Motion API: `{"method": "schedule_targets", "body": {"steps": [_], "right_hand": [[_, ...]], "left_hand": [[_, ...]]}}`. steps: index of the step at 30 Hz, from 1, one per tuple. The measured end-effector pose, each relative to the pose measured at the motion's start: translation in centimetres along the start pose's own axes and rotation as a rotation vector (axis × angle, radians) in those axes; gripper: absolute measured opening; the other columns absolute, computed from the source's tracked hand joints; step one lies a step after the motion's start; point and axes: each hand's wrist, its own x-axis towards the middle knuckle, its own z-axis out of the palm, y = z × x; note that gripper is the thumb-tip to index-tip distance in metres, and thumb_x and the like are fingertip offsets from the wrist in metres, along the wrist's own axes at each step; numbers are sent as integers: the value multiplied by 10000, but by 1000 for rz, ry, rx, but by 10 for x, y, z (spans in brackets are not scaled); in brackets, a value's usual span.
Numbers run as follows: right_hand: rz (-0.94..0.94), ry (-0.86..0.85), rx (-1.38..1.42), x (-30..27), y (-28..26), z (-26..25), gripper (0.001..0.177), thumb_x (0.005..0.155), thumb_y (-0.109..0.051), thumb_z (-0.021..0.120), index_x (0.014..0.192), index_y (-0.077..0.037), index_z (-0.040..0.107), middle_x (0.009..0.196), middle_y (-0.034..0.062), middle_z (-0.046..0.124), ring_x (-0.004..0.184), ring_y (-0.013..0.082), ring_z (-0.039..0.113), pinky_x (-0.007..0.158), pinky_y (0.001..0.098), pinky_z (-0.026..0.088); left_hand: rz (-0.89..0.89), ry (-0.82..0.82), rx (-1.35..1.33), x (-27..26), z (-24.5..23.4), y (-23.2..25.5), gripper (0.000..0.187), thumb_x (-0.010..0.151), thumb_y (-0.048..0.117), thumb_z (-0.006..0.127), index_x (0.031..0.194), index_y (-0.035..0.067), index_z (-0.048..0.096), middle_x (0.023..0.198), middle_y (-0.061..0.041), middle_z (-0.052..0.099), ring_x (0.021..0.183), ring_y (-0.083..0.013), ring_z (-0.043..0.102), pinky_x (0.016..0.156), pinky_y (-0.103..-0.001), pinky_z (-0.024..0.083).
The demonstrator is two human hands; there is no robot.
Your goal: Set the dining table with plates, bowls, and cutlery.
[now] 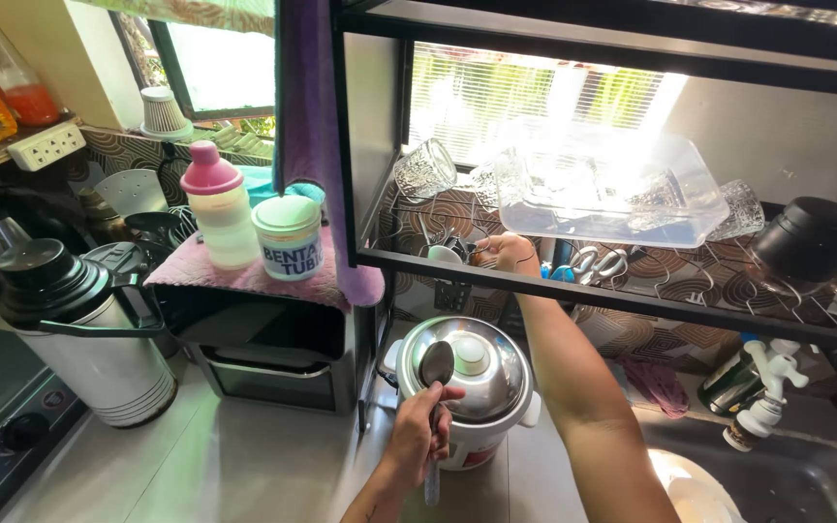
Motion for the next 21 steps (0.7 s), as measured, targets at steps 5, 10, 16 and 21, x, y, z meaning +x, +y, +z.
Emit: {"method": "schedule_targets", "body": {"steps": [5, 10, 16, 21], "right_hand": [[-236, 303, -174, 1, -5, -1, 116, 876, -64, 721, 980, -62, 772, 829, 142, 720, 744, 246, 706, 692, 322, 534], [-271, 603, -131, -18, -27, -22, 114, 919, -53, 652, 1030, -28, 666, 816, 128, 701, 713, 226, 684, 651, 319, 550], [-118, 693, 216, -61, -5, -42, 165, 1112, -157, 563, 1192, -13, 554, 903, 96, 686, 726, 150, 725, 645, 287, 594], [-73, 747, 484, -113, -31, -60, 188, 1071, -127, 589, 1178, 6, 511, 915, 130, 690, 704, 200, 721, 603, 303, 624]], "left_hand": [[-22, 13, 17, 1, 1, -1, 469, 1031, 388, 476, 1197, -19, 640, 603, 19, 454, 413, -62, 335, 382, -245, 267], [-43, 19, 39, 0, 3, -4, 463, 1034, 375, 456, 1211, -10, 643, 619, 21, 466, 425, -63, 341, 397, -248, 277], [-86, 14, -16, 3, 3, -19, 455, 1033, 349, 408, 1207, -1, 642, 618, 7, 482, 420, -77, 348, 400, -264, 284], [-96, 28, -9, 8, -5, -41, 400, 1042, 345, 423, 1164, 19, 619, 637, 1, 491, 455, -91, 391, 412, -275, 325]]}}
